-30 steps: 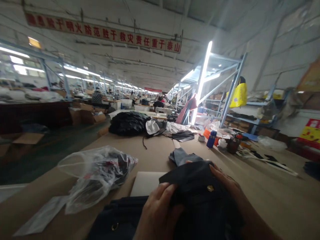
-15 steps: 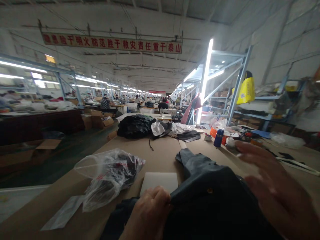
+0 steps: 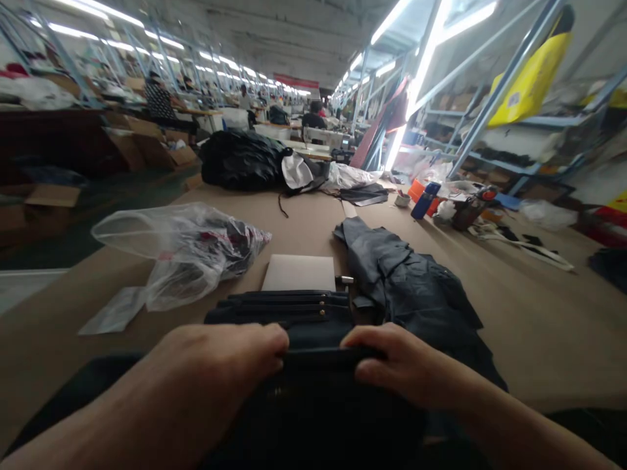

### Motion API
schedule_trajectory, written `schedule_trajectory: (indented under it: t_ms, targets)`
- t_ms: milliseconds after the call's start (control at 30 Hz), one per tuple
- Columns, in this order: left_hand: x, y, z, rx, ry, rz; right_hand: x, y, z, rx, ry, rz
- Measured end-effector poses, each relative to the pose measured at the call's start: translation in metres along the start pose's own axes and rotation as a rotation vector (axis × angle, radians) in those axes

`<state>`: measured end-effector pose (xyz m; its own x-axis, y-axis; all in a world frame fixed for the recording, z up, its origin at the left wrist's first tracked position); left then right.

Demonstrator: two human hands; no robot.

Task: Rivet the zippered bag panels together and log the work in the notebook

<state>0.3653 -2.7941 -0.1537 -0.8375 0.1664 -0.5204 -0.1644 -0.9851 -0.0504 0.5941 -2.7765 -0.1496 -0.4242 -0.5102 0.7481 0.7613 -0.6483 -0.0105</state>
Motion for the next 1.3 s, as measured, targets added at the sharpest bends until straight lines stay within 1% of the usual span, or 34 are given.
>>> schedule_trajectory:
  t_ms: [33,67,100,167,233,300,467,567,667,800,933,1000,1033,1067,1133,1200,1267,1300]
  targets:
    - [0.009,-0.015,-0.007,0.072,-0.045,0.005,-0.021,-0.01,-0.008,-0.007,-0.066,-0.027]
    - [0.02,-0.03,-0.015,0.145,-0.136,0.054,-0.04,-0.02,-0.016,-0.012,-0.076,-0.05]
    - [0.032,-0.043,-0.024,0.203,-0.218,0.099,-0.058,-0.03,-0.024,-0.004,-0.022,-0.075]
    - [0.049,-0.065,-0.04,0.249,-0.298,0.129,-0.085,-0.047,-0.034,0.016,0.211,-0.123]
    - [0.059,-0.078,-0.054,0.246,-0.319,0.133,-0.101,-0.057,-0.04,0.016,0.435,-0.163]
    - [0.064,-0.085,-0.066,0.235,-0.337,0.145,-0.109,-0.063,-0.043,-0.001,0.547,-0.194]
    - [0.071,-0.098,-0.087,0.236,-0.404,0.18,-0.126,-0.072,-0.046,0.005,0.648,-0.266]
    - [0.076,-0.103,-0.096,0.223,-0.435,0.197,-0.134,-0.075,-0.046,0.002,0.672,-0.296]
    - [0.08,-0.104,-0.099,0.214,-0.44,0.202,-0.138,-0.077,-0.044,0.008,0.673,-0.303]
    - [0.084,-0.105,-0.098,0.212,-0.439,0.193,-0.141,-0.079,-0.04,0.021,0.652,-0.298]
    - [0.08,-0.104,-0.099,0.195,-0.465,0.174,-0.142,-0.083,-0.036,0.023,0.632,-0.29]
    - [0.073,-0.101,-0.102,0.125,-0.49,0.13,-0.141,-0.085,-0.036,0.026,0.621,-0.285]
    - [0.068,-0.098,-0.105,0.059,-0.497,0.081,-0.141,-0.087,-0.036,0.027,0.616,-0.284]
    - [0.062,-0.095,-0.11,-0.013,-0.488,0.003,-0.141,-0.088,-0.037,0.027,0.611,-0.283]
    - [0.052,-0.085,-0.127,-0.118,-0.435,-0.174,-0.14,-0.089,-0.037,0.021,0.603,-0.281]
    - [0.049,-0.074,-0.146,-0.201,-0.386,-0.291,-0.137,-0.086,-0.035,0.019,0.594,-0.268]
    - [0.051,-0.064,-0.158,-0.325,-0.362,-0.362,-0.13,-0.076,-0.023,-0.008,0.572,-0.204]
    - [0.052,-0.06,-0.162,-0.394,-0.353,-0.395,-0.125,-0.068,-0.012,-0.054,0.561,-0.157]
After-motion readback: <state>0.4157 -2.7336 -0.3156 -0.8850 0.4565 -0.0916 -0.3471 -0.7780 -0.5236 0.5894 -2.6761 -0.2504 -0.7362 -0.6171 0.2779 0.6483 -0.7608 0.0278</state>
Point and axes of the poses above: each hand's wrist, its own y-axis away from the middle knuckle, its own z-axis out of the back of the hand, x = y × z, the point moved 5 cm from there along -y, towards the middle knuckle, and after that the axes turned 14 degrees about z, right-handed, at the moved point
